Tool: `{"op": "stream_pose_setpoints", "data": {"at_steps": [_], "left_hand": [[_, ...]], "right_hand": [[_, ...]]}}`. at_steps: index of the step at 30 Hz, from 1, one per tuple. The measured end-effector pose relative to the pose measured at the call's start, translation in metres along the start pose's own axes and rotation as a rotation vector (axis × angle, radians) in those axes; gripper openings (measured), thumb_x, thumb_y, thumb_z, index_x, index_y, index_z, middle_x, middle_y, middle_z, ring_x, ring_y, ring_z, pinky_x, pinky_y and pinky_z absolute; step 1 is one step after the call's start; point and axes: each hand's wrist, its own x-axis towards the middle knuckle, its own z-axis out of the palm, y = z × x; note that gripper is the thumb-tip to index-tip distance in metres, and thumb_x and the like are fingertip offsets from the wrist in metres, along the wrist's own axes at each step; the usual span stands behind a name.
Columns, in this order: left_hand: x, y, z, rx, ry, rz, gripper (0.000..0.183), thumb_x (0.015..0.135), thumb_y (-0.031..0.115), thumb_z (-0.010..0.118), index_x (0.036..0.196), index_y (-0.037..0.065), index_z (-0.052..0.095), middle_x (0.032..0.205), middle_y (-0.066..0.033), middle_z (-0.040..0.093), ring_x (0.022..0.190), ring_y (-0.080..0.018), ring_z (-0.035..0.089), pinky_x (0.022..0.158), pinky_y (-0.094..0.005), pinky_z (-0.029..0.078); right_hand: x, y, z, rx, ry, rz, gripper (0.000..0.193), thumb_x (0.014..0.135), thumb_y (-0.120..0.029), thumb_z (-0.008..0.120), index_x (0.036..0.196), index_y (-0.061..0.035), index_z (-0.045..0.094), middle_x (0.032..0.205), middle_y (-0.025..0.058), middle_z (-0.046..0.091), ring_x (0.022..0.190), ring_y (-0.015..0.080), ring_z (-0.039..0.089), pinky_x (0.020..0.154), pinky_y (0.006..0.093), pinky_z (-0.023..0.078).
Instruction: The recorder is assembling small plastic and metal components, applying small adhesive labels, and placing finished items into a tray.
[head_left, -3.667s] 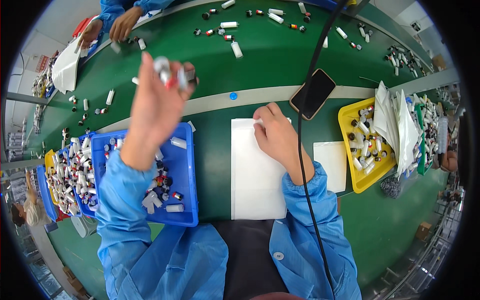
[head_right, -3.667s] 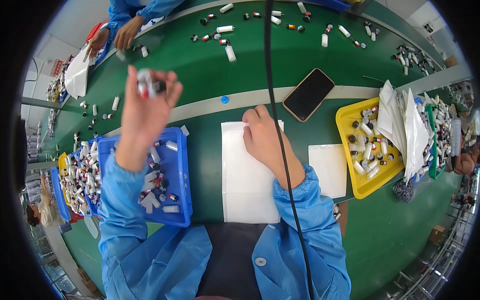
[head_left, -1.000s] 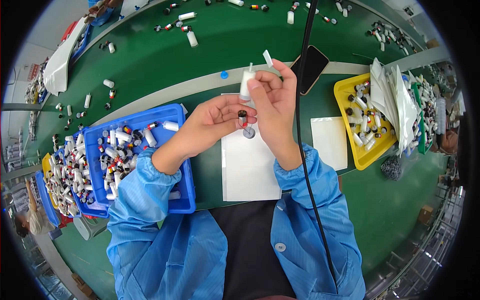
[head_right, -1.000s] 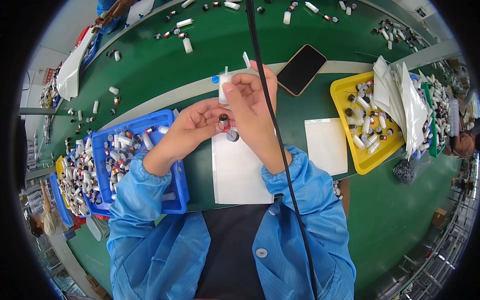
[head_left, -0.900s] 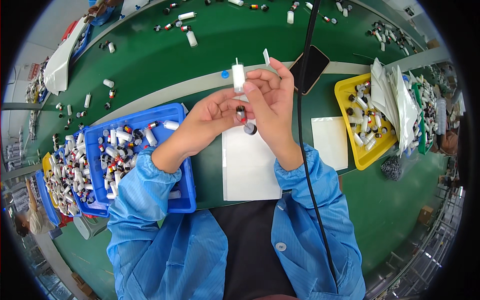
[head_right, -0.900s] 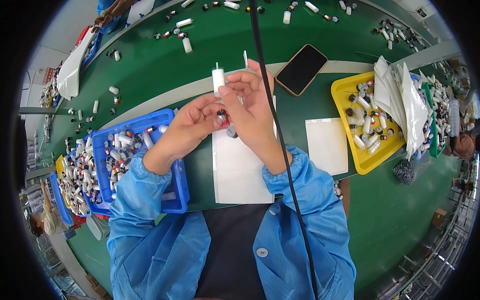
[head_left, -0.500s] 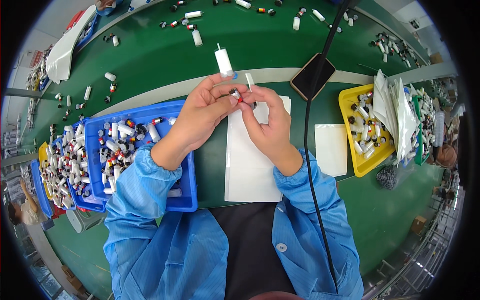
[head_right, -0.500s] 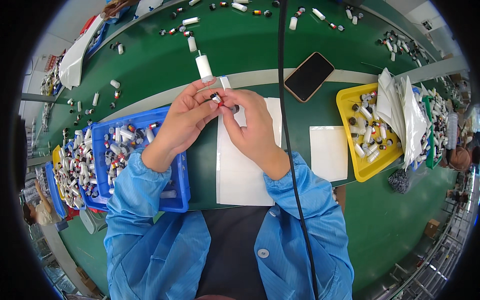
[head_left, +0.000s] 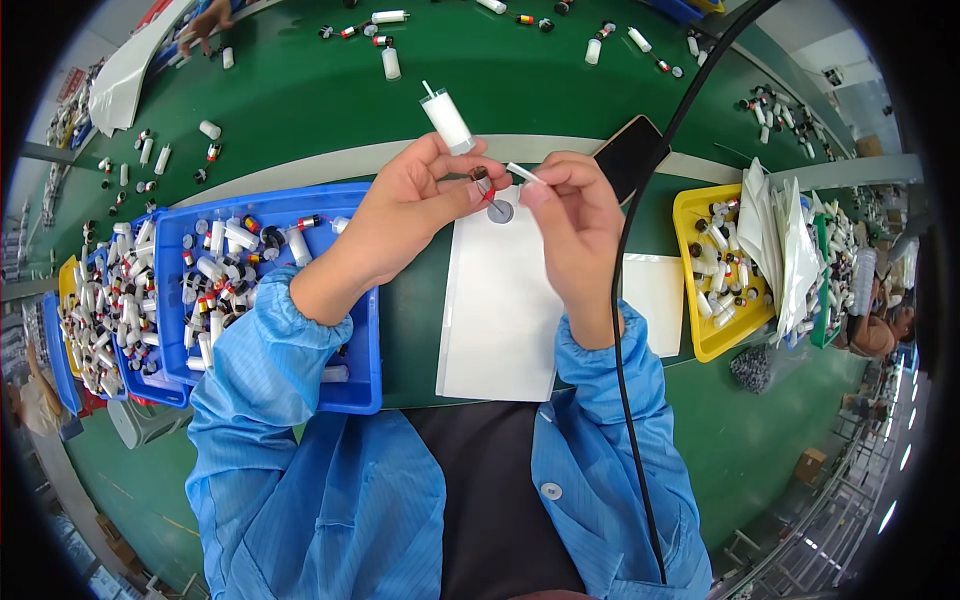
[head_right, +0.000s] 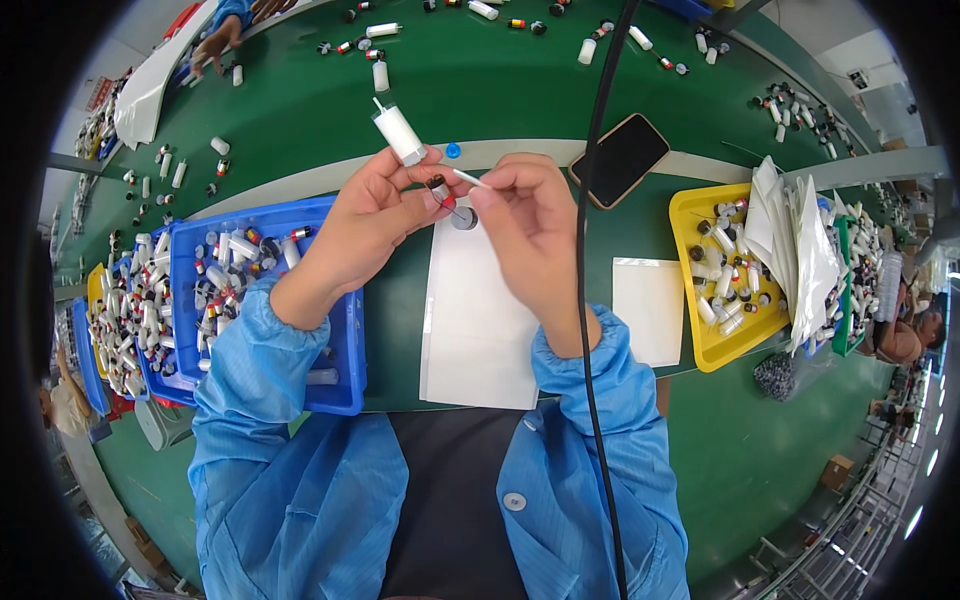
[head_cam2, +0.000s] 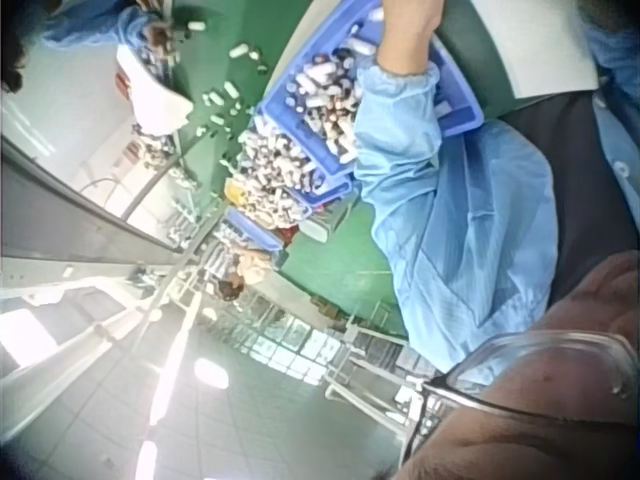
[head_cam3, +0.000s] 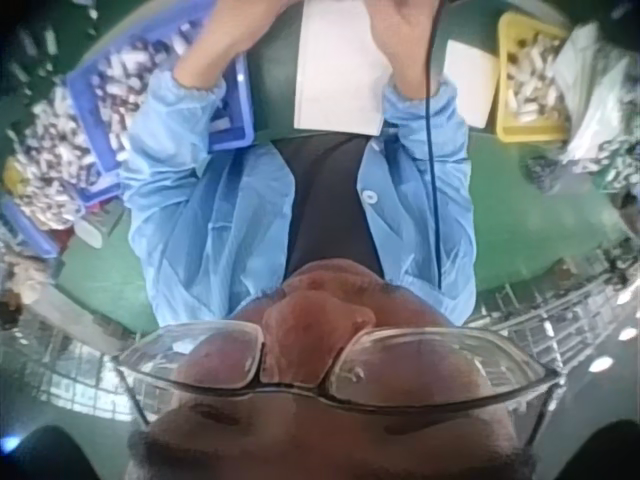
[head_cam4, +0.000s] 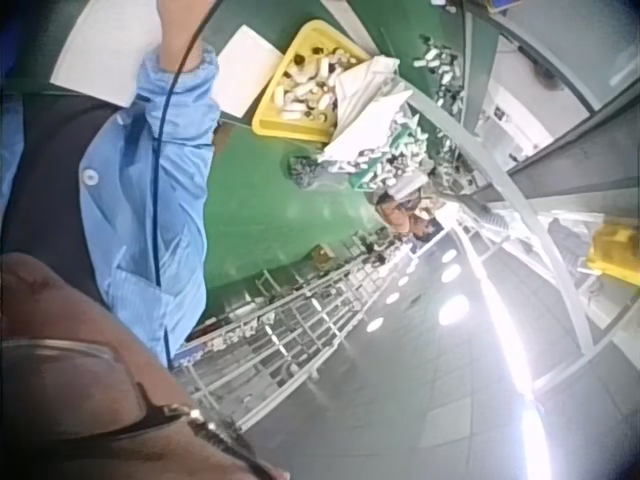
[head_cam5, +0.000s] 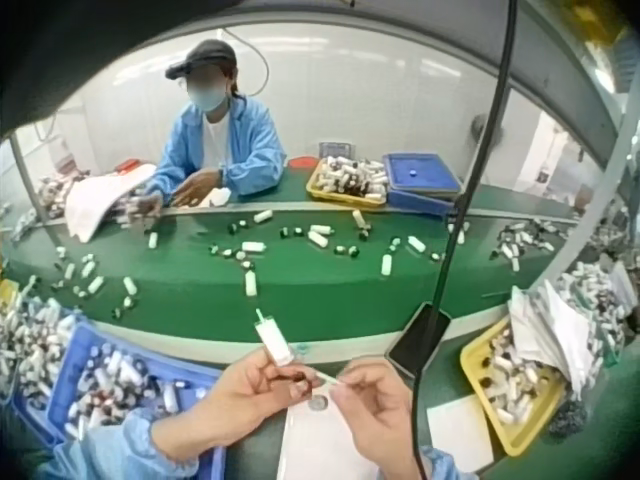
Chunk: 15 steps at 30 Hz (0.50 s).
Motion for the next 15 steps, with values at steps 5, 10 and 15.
{"op": "stream_pose_setpoints", "data": {"at_steps": [5, 10, 15], "left_hand": [[-0.0001, -0.0046, -0.0068, 0.097, -0.063, 0.019, 0.045, 0.097, -0.003, 0.057, 0.14, 0.0, 0.044, 0.132, -0.0125, 0.058, 0.119, -0.0195, 0.06, 0.104, -0.0348, 0.049], [0.0009, -0.0091, -0.0047, 0.156, -0.062, 0.071, 0.04, 0.097, -0.004, 0.056, 0.135, -0.002, 0.045, 0.13, -0.014, 0.059, 0.116, -0.0199, 0.062, 0.1, -0.0323, 0.05], [-0.0002, -0.0095, -0.0025, 0.182, -0.043, 0.066, 0.04, 0.096, -0.006, 0.056, 0.134, -0.002, 0.044, 0.13, -0.0151, 0.059, 0.116, -0.02, 0.063, 0.097, -0.0308, 0.051]], "right_hand": [[0.0073, -0.0137, -0.0016, 0.24, -0.098, 0.388, 0.012, 0.092, 0.0, 0.067, 0.103, 0.0028, 0.065, 0.085, 0.0057, 0.068, 0.072, 0.009, 0.06, 0.066, 0.0227, 0.049], [0.0087, -0.0114, 0.0011, 0.148, -0.114, 0.477, 0.012, 0.091, -0.003, 0.07, 0.1, 0.0024, 0.067, 0.085, 0.005, 0.069, 0.071, 0.0067, 0.06, 0.062, 0.021, 0.047], [0.0071, -0.0091, 0.0033, 0.044, -0.098, 0.5, 0.011, 0.091, -0.004, 0.07, 0.1, 0.0018, 0.067, 0.085, 0.0041, 0.07, 0.071, 0.0048, 0.06, 0.062, 0.02, 0.047]]}}
